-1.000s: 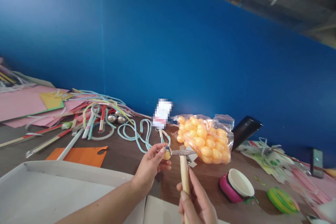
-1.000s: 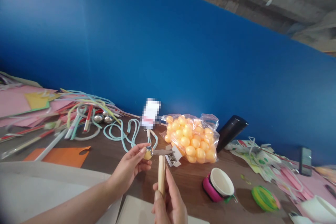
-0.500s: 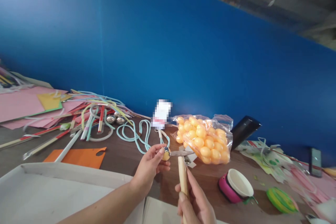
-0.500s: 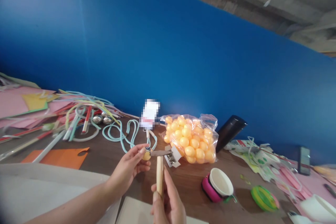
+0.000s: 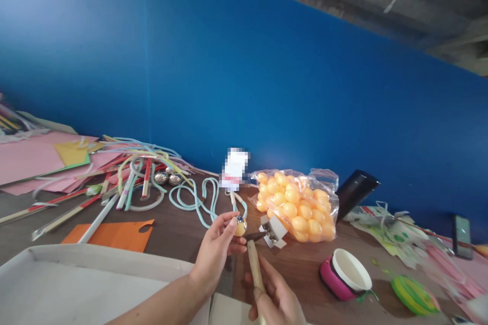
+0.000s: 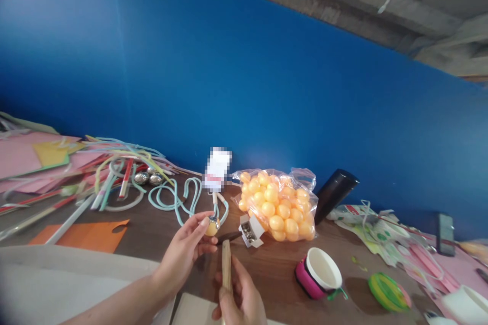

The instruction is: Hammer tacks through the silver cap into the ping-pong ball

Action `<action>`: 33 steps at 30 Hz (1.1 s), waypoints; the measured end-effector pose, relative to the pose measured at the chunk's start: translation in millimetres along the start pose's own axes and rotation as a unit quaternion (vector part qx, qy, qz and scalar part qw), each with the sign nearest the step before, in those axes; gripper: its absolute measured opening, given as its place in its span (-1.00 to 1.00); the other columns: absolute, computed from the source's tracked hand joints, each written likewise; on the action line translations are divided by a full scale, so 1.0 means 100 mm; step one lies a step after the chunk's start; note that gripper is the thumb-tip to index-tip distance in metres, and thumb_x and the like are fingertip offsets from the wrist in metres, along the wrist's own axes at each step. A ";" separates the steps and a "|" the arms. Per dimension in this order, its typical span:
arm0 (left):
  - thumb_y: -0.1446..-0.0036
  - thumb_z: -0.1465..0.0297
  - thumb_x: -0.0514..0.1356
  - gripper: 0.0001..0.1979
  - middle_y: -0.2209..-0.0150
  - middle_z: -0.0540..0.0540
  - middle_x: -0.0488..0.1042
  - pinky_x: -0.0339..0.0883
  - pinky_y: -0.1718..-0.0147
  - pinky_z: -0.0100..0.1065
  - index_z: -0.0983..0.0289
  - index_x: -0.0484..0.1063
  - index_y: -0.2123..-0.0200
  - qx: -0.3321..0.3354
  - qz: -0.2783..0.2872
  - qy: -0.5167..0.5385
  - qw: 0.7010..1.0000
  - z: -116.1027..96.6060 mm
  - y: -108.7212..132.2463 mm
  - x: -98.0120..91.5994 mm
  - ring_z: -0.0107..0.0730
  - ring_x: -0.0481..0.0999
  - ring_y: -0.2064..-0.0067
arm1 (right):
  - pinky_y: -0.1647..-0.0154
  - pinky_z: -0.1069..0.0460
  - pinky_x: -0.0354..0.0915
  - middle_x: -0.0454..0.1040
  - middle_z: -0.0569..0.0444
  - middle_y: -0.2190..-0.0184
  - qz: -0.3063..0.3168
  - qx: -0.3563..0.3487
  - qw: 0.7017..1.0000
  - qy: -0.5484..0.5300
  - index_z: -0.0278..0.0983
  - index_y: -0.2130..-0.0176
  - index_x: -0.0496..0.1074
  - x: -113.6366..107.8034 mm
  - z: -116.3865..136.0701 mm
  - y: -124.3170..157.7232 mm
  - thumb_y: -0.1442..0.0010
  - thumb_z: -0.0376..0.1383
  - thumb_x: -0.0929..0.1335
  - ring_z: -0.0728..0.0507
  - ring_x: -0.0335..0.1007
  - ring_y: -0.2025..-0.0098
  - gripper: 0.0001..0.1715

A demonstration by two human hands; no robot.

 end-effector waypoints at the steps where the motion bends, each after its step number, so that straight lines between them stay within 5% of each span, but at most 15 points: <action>1: 0.03 0.19 0.22 -0.63 0.40 -0.02 0.34 0.40 0.49 -0.40 0.22 0.37 0.15 -0.002 0.000 -0.001 1.000 0.00 0.00 0.00 -0.46 0.46 0.45 | 0.69 0.05 0.25 0.55 -0.12 0.33 0.004 0.004 1.000 0.003 -0.38 -0.09 0.28 0.00 -0.02 0.00 0.12 -0.12 0.41 -0.06 0.33 0.69 -0.19; 5: 0.01 0.19 0.20 -0.63 0.39 -0.01 0.35 0.39 0.48 -0.41 0.23 0.35 0.14 -0.006 0.009 -0.006 1.000 0.01 0.00 0.00 -0.46 0.46 0.45 | 0.52 0.00 0.37 0.56 -0.15 0.26 0.003 -0.026 0.999 0.048 -0.37 -0.02 0.36 0.00 -0.02 0.00 0.08 -0.18 0.39 -0.21 0.49 0.46 -0.34; 11: 0.01 0.18 0.20 -0.64 0.41 0.00 0.37 0.39 0.49 -0.39 0.24 0.36 0.17 -0.023 0.032 -0.010 0.999 0.00 0.01 0.02 -0.45 0.45 0.47 | 0.14 -0.01 0.34 0.51 -0.07 0.17 -0.090 -0.219 0.957 0.167 -0.22 0.16 0.52 -0.06 0.20 0.03 0.06 -0.25 0.38 -0.26 0.43 0.15 -0.61; 13: 0.00 0.19 0.20 -0.65 0.43 0.01 0.37 0.38 0.50 -0.39 0.25 0.36 0.18 -0.033 0.063 -0.022 0.997 0.00 0.05 0.05 -0.45 0.45 0.48 | 0.22 0.03 0.38 0.51 -0.07 0.16 -0.109 -0.200 0.967 0.115 -0.22 0.16 0.51 -0.06 0.28 0.05 0.02 -0.19 0.38 -0.24 0.44 0.17 -0.62; 17: -0.03 0.21 0.18 -0.66 0.44 0.05 0.39 0.36 0.54 -0.41 0.30 0.36 0.17 -0.060 0.157 -0.059 0.984 0.04 0.14 0.11 -0.48 0.42 0.52 | 0.76 0.11 0.25 0.53 -0.14 0.17 -0.061 -0.086 0.994 0.008 -0.28 0.00 0.38 -0.01 0.41 0.11 0.03 -0.03 0.39 -0.12 0.44 0.56 -0.36; 20: -0.04 0.22 0.18 -0.65 0.46 0.05 0.40 0.36 0.54 -0.41 0.31 0.34 0.16 -0.075 0.197 -0.079 0.974 0.05 0.19 0.14 -0.48 0.43 0.53 | 0.78 0.11 0.22 0.57 -0.08 0.45 -0.029 -0.053 0.998 -0.033 -0.35 -0.04 0.34 0.00 0.51 0.14 0.09 -0.01 0.42 -0.05 0.33 0.73 -0.23; 26: -0.04 0.21 0.17 -0.69 0.49 0.06 0.43 0.32 0.57 -0.46 0.31 0.32 0.22 -0.093 0.206 -0.084 0.970 0.01 0.23 0.16 -0.50 0.43 0.56 | 0.79 0.11 0.24 0.55 -0.15 0.20 -0.036 -0.034 0.998 -0.048 -0.31 0.07 0.45 -0.01 0.58 0.14 0.11 -0.03 0.44 -0.09 0.42 0.64 -0.36; 33: -0.02 0.19 0.18 -0.69 0.47 0.04 0.44 0.29 0.60 -0.50 0.29 0.32 0.25 -0.118 0.215 -0.105 0.964 0.01 0.28 0.19 -0.51 0.45 0.58 | 0.80 0.14 0.20 0.59 -0.08 0.39 -0.026 0.014 0.996 -0.079 -0.31 0.13 0.51 0.05 0.64 0.15 0.18 -0.05 0.49 -0.01 0.31 0.74 -0.38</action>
Point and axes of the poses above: each hand's wrist, its own y-axis away from the middle knuckle, its own x-axis out of the palm, z = x × y, the point moved 1 cm from there along -y, towards the middle knuckle
